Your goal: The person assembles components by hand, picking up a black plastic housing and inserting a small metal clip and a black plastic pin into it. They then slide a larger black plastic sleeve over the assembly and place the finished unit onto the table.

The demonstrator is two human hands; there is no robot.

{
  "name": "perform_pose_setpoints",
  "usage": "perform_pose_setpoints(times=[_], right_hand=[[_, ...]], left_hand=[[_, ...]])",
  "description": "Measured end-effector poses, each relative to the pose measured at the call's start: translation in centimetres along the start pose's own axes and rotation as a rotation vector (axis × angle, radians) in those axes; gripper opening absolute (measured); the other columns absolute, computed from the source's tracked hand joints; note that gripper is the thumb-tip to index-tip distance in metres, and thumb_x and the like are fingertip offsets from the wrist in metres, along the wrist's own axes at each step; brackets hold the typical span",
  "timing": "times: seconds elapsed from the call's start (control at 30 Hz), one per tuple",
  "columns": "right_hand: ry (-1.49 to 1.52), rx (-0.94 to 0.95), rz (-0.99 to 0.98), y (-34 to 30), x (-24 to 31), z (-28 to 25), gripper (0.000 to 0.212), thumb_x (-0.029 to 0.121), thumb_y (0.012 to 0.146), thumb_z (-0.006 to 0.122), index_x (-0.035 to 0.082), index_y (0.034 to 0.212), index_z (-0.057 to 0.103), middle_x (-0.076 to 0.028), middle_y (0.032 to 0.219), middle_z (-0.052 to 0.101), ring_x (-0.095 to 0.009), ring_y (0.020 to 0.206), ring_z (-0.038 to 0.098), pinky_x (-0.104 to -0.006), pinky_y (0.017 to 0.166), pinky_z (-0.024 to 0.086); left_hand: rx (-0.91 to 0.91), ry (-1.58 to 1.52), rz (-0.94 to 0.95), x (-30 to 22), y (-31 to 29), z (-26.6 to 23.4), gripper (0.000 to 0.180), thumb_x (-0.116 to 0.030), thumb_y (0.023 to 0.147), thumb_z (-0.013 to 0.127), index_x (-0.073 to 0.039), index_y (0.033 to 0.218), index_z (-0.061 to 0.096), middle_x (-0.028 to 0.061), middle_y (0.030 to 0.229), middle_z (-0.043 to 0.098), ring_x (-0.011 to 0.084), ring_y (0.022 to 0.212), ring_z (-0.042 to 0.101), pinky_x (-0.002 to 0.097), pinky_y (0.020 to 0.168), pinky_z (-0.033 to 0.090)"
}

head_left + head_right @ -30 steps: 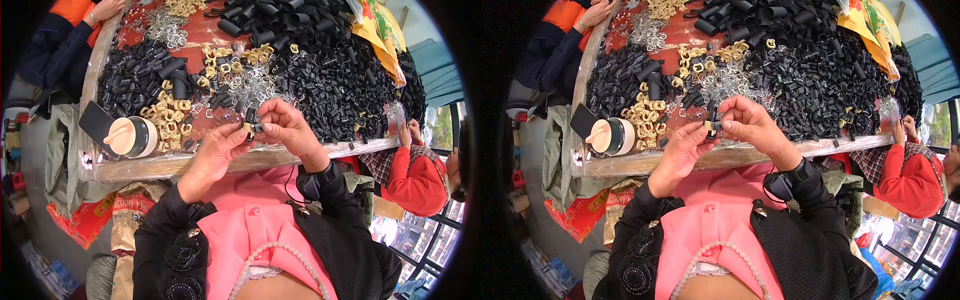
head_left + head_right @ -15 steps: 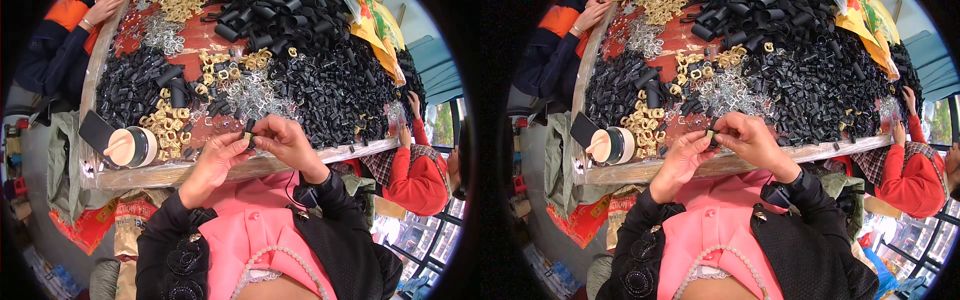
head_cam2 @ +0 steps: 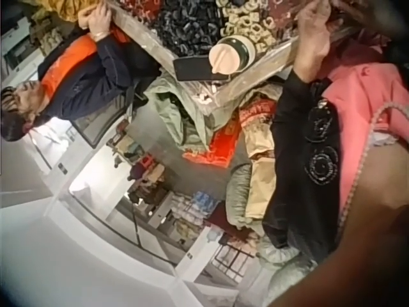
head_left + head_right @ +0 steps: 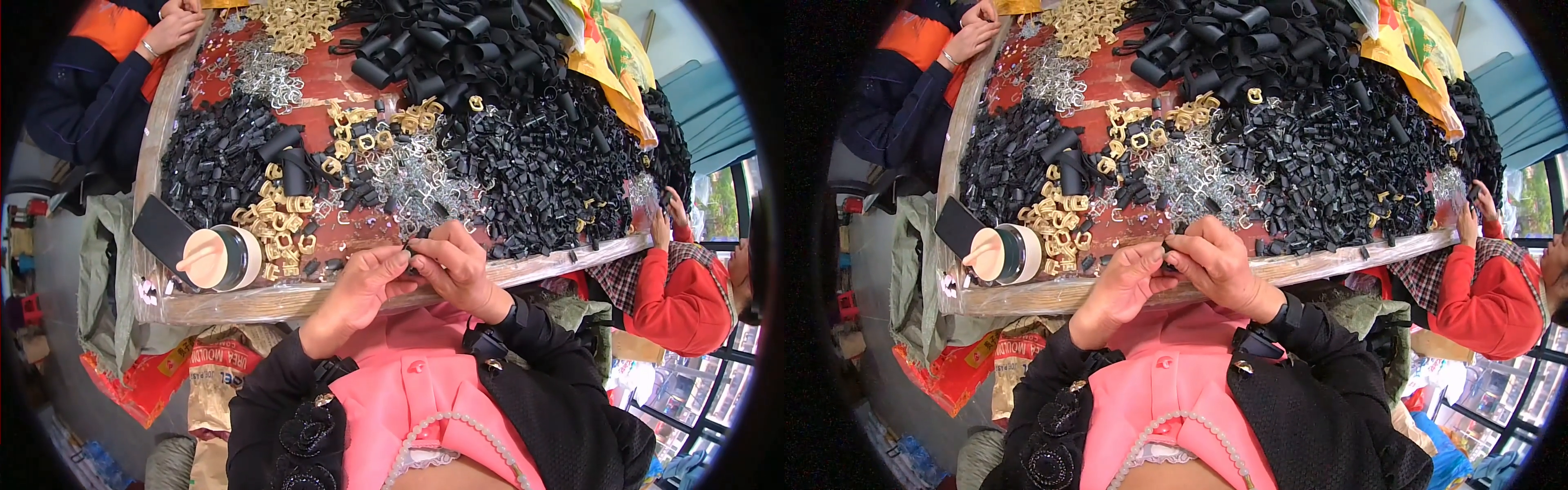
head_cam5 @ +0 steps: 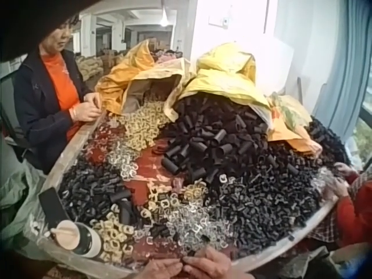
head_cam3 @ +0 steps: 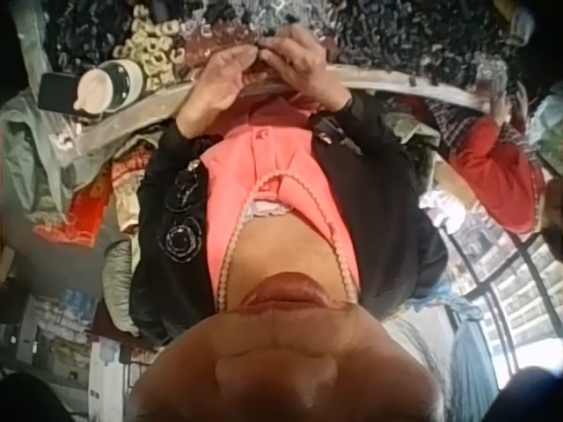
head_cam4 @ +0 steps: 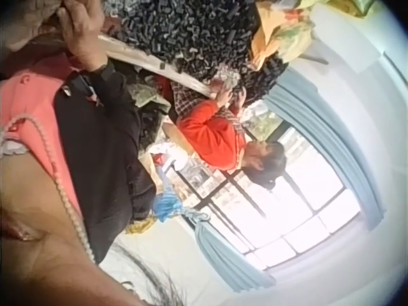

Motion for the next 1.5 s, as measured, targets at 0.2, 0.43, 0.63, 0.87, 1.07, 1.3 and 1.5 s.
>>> perform_pose_setpoints(times=[0.2,0.43,0.63,0.87,1.07,1.3,1.5], right_hand=[[-0.062,0.030,-0.064,2.4,-0.6,-1.0,0.019,-0.001,0.067,0.061,0.001,0.085,0.058,-0.010,0.074,0.053,-0.020,0.062,0.052,-0.0267,0.054,0.042],[-0.585,-0.033,-0.169,13.2,-11.3,-4.2,0.025,0.004,0.068,0.057,0.003,0.093,0.054,-0.012,0.093,0.055,-0.029,0.083,0.052,-0.0340,0.069,0.043],[-0.746,0.284,0.084,15.6,-16.8,-1.4,0.039,0.018,0.063,0.062,0.005,0.098,0.052,-0.010,0.088,0.051,-0.030,0.088,0.049,-0.0357,0.076,0.041],[-0.828,0.163,0.085,14.8,-14.7,-2.0,0.038,0.021,0.061,0.064,0.004,0.093,0.053,-0.010,0.083,0.049,-0.029,0.084,0.050,-0.0350,0.069,0.042],[-0.493,0.003,0.125,12.3,-10.7,-6.5,0.036,0.018,0.060,0.067,0.002,0.088,0.053,-0.009,0.079,0.050,-0.026,0.075,0.053,-0.0309,0.061,0.042],[-0.196,0.259,0.172,6.7,-5.6,-7.3,0.037,0.015,0.059,0.070,0.000,0.089,0.054,-0.008,0.076,0.049,-0.020,0.069,0.051,-0.0271,0.062,0.041],[0.039,0.390,0.076,3.7,-0.4,-4.5,0.037,0.014,0.057,0.071,0.001,0.088,0.055,-0.008,0.079,0.050,-0.021,0.072,0.052,-0.0286,0.062,0.042]], left_hand=[[0.053,0.126,0.130,-1.6,0.3,-1.1,0.021,-0.019,0.083,0.051,0.000,0.092,0.056,0.0049,0.079,0.059,0.0100,0.069,0.057,0.0212,0.061,0.048],[-0.033,0.155,0.133,-1.2,1.6,-2.4,0.020,-0.016,0.082,0.053,0.000,0.093,0.055,0.0067,0.080,0.059,0.0114,0.068,0.058,0.0216,0.061,0.048],[-0.054,0.108,0.154,-1.1,1.9,-3.2,0.024,-0.015,0.083,0.052,0.002,0.100,0.050,0.0094,0.086,0.058,0.0125,0.070,0.057,0.0214,0.062,0.049],[-0.060,0.121,0.182,-1.0,1.9,-3.2,0.027,-0.015,0.082,0.053,0.001,0.103,0.047,0.0101,0.089,0.058,0.0127,0.072,0.058,0.0214,0.062,0.049],[-0.058,0.104,0.196,-1.1,1.9,-3.1,0.028,-0.014,0.082,0.053,0.001,0.105,0.047,0.0102,0.089,0.058,0.0120,0.071,0.057,0.0205,0.061,0.048],[-0.174,0.071,0.191,-2.8,0.7,-1.5,0.030,-0.011,0.081,0.054,0.001,0.108,0.047,0.0071,0.085,0.058,0.0085,0.064,0.053,0.0192,0.056,0.046],[-0.027,0.399,0.216,-3.5,-0.6,2.1,0.030,-0.012,0.079,0.057,0.002,0.104,0.051,0.0036,0.077,0.057,0.0059,0.057,0.047,0.0172,0.048,0.037]])
Point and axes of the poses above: each hand's wrist, its own y-axis towards the middle knuckle, its own z-axis out of the palm, x = y × z, the point moved 6 cm from there along y, towards the middle knuckle
